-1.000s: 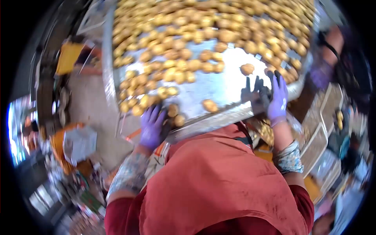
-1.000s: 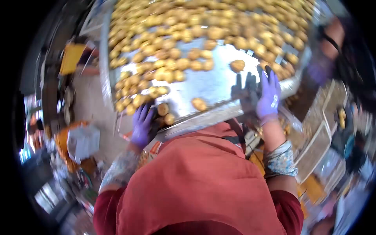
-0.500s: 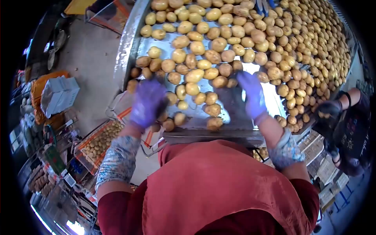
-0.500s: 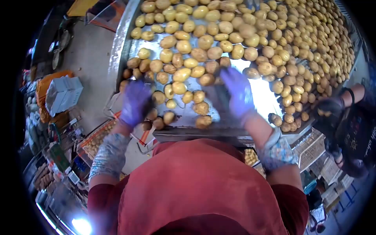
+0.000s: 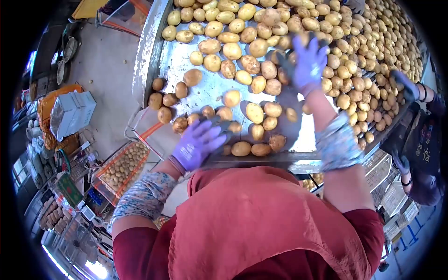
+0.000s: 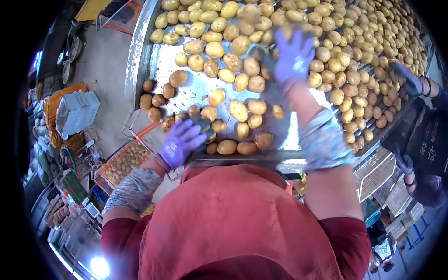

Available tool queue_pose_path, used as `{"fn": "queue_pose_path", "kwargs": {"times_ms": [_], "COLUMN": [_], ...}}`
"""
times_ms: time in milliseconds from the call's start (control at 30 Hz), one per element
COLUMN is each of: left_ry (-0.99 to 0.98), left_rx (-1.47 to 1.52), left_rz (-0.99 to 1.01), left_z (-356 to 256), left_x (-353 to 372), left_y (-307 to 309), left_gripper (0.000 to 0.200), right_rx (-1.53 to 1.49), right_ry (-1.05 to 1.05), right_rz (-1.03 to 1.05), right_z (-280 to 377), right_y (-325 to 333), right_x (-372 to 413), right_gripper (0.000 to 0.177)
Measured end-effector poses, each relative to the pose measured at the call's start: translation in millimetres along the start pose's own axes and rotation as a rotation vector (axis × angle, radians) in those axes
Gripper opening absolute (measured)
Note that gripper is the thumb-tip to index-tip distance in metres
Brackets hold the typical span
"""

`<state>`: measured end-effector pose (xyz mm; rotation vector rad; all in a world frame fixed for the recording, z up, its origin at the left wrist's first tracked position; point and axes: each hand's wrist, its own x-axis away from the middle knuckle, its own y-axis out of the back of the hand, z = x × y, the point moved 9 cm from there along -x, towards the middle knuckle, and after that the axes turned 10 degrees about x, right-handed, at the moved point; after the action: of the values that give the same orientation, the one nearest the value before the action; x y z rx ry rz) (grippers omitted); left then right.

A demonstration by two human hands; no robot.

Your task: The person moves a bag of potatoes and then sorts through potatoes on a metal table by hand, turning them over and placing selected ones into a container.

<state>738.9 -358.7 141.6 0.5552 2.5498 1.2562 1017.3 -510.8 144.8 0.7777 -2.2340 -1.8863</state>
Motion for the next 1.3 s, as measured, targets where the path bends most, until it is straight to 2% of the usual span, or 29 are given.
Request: {"fn": "queue_pose_path", "kwargs": {"times_ms": [67,133,200,233,267,300,333,367,400,467,533,600,633,667,700,733,767,800,867,900,933,967,1000,1067,1100,1133,1200,1267,1300], "left_ry": [0.029,0.245,0.339,0.515,0.395,0.353,0.301,0.28,0.266,0.38,0.353,0.468,0.429,0.394,0.332,0.33,0.483,0.277,0.238,0.232,0.226,0.302,0.251,0.24,0.255,0.268,0.31,0.452,0.411], "left_rx": [-0.112,-0.301,-0.248,-0.016,-0.437,-0.371,-0.31,-0.24,-0.162,-0.144,-0.249,-0.329,-0.253,-0.195,-0.216,-0.059,0.121,-0.017,-0.109,-0.106,-0.1,-0.179,-0.149,-0.295,-0.304,-0.313,-0.167,-0.09,-0.163], "left_rz": [-0.155,-0.495,-0.707,-0.468,-0.186,-0.202,-0.214,-0.153,-0.082,-0.075,-0.122,-0.103,-0.205,-0.299,-0.287,-0.248,0.049,-0.023,0.039,0.058,0.079,0.153,0.043,-0.162,-0.264,-0.367,-0.605,-0.496,-0.36], "left_z": [45.0,86.3,114.9,139.2,113.3,86.6,61.5,49.7,42.8,55.4,62.7,84.5,69.4,54.1,55.2,22.6,24.5,-5.2,-8.3,5.7,18.7,38.2,52.0,61.3,54.0,45.7,70.8,80.0,63.2], "left_x": [-34.5,-80.8,-106.6,-119.3,-123.9,-111.6,-99.7,-81.4,-53.4,4.3,31.5,61.9,48.0,30.9,32.3,-7.8,-22.4,-31.6,-15.8,-1.7,14.0,32.1,49.1,39.0,15.8,-14.9,-44.6,-67.2,-68.1], "left_y": [37.5,91.8,103.3,64.4,24.3,13.4,5.8,-5.3,-15.6,-15.4,19.3,31.2,47.3,52.2,25.4,20.1,-19.1,-34.2,-45.5,-37.5,-28.3,-20.2,-0.9,42.3,68.8,86.7,74.2,32.4,22.3], "left_gripper": [0.047,0.047,0.044,0.051,0.049,0.047,0.046,0.047,0.047,0.043,0.049,0.058,0.061,0.061,0.06,0.056,0.049,0.048,0.049,0.049,0.049,0.048,0.049,0.054,0.056,0.058,0.057,0.055,0.054], "right_rx": [-0.278,-0.409,-0.494,-0.57,-0.649,-0.609,-0.658,-0.559,-0.591,-0.585,-0.356,-0.802,-0.674,-0.568,-0.681,-0.799,-0.835,-0.874,-0.729,-0.801,-0.376,-0.201,0.11,0.128,-0.342,-0.328,-0.494,-0.5,-0.581], "right_ry": [0.179,0.458,0.588,0.625,0.664,0.675,0.589,0.367,0.048,-0.218,-0.046,-0.015,0.14,0.043,-0.005,-0.006,0.077,0.161,0.276,0.232,0.167,0.05,0.054,-0.039,-0.002,0.152,0.25,0.46,0.487], "right_rz": [0.26,0.419,0.334,0.307,0.29,0.203,0.234,0.255,0.064,0.075,0.19,0.448,0.508,0.514,0.476,0.463,0.426,0.397,0.045,0.161,0.04,0.184,-0.13,-0.141,0.418,0.377,0.251,0.163,0.195], "right_z": [44.9,97.6,112.5,105.8,93.6,69.4,43.1,7.1,-65.1,-116.0,-102.4,-48.3,2.1,22.8,33.9,44.8,49.1,52.5,22.4,-1.0,-33.3,-60.2,-89.1,-77.2,-51.0,-4.8,64.0,95.9,91.5], "right_y": [-20.4,16.6,34.1,54.1,71.8,74.3,76.8,79.2,33.8,53.3,58.0,25.9,41.8,37.4,35.5,32.8,38.8,46.7,86.6,73.7,68.1,57.5,29.4,9.3,-21.2,2.7,22.9,73.3,74.9], "right_x": [42.8,103.0,160.5,161.3,162.1,163.9,145.3,127.3,143.8,124.2,140.1,182.8,190.2,200.3,203.1,201.4,198.8,198.8,172.0,152.2,146.0,124.2,135.3,135.1,126.4,129.4,157.6,177.1,178.9], "right_gripper": [0.049,0.047,0.043,0.044,0.046,0.043,0.038,0.035,0.037,0.037,0.041,0.044,0.045,0.048,0.047,0.047,0.044,0.041,0.038,0.039,0.041,0.043,0.045,0.049,0.052,0.055,0.05,0.046,0.045]}}
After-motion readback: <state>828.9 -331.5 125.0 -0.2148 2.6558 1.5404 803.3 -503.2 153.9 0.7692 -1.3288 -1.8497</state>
